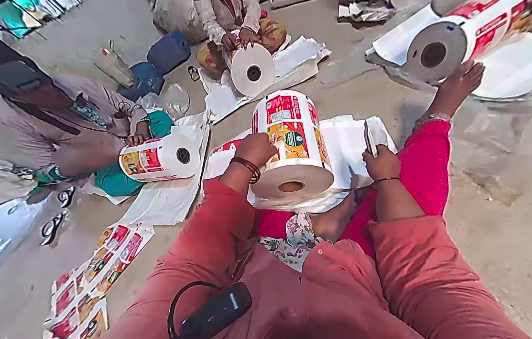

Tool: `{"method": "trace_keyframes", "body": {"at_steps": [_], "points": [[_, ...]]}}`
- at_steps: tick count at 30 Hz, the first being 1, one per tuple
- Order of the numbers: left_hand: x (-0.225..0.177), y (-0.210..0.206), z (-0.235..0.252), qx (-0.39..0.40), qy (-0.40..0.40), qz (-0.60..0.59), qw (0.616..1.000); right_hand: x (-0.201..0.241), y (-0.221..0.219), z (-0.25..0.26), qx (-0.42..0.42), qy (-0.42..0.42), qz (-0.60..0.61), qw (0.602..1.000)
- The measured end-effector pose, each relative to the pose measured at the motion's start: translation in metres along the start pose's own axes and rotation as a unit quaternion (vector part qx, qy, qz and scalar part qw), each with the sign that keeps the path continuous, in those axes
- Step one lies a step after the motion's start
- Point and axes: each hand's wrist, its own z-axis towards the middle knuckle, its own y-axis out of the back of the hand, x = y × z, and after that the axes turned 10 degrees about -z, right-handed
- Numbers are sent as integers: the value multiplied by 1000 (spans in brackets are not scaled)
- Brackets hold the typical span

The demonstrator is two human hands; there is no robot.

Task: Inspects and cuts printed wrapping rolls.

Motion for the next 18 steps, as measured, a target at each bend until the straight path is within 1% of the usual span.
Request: {"method": "trace_keyframes", "body": {"at_steps": [2,5,8,10,13,14,16,18], "points": [[15,4,2,-14,-18,-27,999,-3,0,0,3,0,1,1000],[20,2,-1,-39,-20,-50,998,-3,2,1,0,-5,3,1000],[22,-16,-8,-77,-18,-68,995,-2,-6,0,-9,-31,9,999],[27,-33,-11,-102,-46,-86,990,0,-10,-2,-4,-56,6,998],[40,-59,-10,-183,-120,-151,964,6,-13,-5,0,-44,6,999],[43,-67,-11,-198,-125,-175,956,7,-13,-7,-3,-37,9,999],[48,-74,-5,-193,-108,-225,949,21,-8,-7,-18,-17,33,999],[57,-85,0,-208,-123,-288,927,44,-2,-14,-11,6,68,998]]}}
